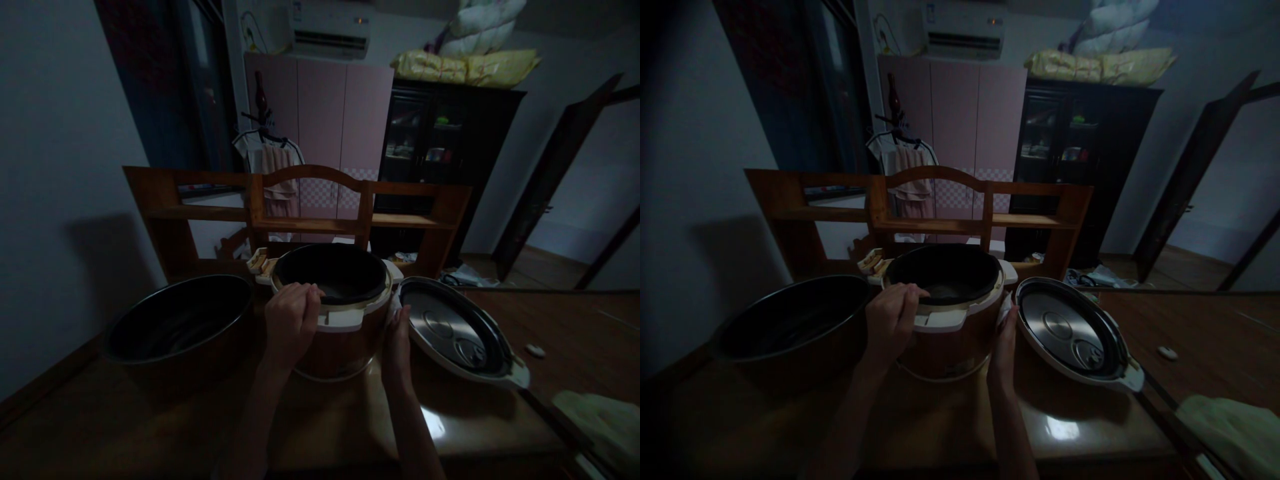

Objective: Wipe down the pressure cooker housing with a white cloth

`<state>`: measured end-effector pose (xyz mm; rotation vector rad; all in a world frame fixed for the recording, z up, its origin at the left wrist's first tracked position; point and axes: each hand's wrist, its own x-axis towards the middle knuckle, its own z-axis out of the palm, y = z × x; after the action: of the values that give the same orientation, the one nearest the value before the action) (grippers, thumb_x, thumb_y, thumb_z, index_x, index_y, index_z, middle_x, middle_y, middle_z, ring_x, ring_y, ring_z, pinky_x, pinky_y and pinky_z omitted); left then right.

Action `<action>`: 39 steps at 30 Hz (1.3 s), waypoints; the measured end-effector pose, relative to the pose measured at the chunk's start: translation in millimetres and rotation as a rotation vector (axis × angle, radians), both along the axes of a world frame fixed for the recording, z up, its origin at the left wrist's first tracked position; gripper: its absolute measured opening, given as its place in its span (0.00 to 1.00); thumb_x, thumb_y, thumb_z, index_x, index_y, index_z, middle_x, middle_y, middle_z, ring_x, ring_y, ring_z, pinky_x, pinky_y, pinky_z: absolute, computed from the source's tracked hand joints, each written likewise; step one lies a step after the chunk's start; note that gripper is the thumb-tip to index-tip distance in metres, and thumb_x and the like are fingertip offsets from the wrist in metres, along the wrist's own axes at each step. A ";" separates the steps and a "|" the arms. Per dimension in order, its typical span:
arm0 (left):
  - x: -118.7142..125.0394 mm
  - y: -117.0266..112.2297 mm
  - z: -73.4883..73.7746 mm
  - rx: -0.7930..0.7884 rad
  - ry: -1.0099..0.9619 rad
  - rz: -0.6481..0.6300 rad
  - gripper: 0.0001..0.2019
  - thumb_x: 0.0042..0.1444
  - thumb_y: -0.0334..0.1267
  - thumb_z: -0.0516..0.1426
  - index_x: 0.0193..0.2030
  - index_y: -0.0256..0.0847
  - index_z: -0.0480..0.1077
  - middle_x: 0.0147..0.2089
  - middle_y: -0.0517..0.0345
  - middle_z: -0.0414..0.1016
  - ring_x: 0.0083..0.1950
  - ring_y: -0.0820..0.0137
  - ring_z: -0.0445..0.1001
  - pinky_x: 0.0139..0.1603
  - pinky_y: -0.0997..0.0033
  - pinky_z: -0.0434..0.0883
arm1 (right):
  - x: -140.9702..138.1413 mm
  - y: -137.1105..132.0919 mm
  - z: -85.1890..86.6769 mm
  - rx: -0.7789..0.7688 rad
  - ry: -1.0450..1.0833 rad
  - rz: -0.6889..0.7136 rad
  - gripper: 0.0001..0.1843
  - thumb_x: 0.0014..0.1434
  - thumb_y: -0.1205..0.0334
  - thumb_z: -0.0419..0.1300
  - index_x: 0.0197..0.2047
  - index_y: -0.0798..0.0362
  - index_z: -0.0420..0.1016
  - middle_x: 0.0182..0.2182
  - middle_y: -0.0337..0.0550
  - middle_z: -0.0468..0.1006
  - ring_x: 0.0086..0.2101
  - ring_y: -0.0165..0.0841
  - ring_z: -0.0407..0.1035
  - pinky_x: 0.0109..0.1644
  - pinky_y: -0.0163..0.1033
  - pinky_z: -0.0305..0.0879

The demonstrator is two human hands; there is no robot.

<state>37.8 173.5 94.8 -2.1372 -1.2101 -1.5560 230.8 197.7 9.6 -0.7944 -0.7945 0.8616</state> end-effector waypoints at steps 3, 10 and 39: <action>-0.3 1.7 -1.1 0.026 -0.001 -0.002 0.15 0.67 0.34 0.47 0.35 0.38 0.73 0.34 0.55 0.75 0.37 0.69 0.71 0.43 0.65 0.63 | -3.4 -8.7 -9.8 -0.040 0.024 0.017 0.39 0.68 0.37 0.43 0.73 0.50 0.48 0.67 0.44 0.56 0.66 0.36 0.53 0.70 0.46 0.49; 1.2 1.9 0.1 0.051 -0.001 -0.016 0.14 0.66 0.33 0.47 0.34 0.38 0.72 0.33 0.56 0.75 0.36 0.70 0.71 0.42 0.65 0.63 | -34.0 -46.3 -14.7 -0.048 -0.188 -0.119 0.37 0.70 0.41 0.40 0.75 0.48 0.38 0.71 0.43 0.43 0.70 0.38 0.40 0.71 0.51 0.43; 0.0 0.5 0.4 0.016 0.014 -0.006 0.16 0.67 0.34 0.46 0.34 0.37 0.72 0.33 0.55 0.74 0.37 0.69 0.71 0.43 0.64 0.63 | -24.0 -31.4 21.6 0.240 -0.010 -0.125 0.40 0.63 0.66 0.56 0.73 0.40 0.45 0.68 0.44 0.55 0.67 0.36 0.51 0.69 0.52 0.46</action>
<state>37.8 174.0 95.2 -2.1404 -1.1842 -1.5448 206.8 166.3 31.1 -0.6290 -0.8309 0.6376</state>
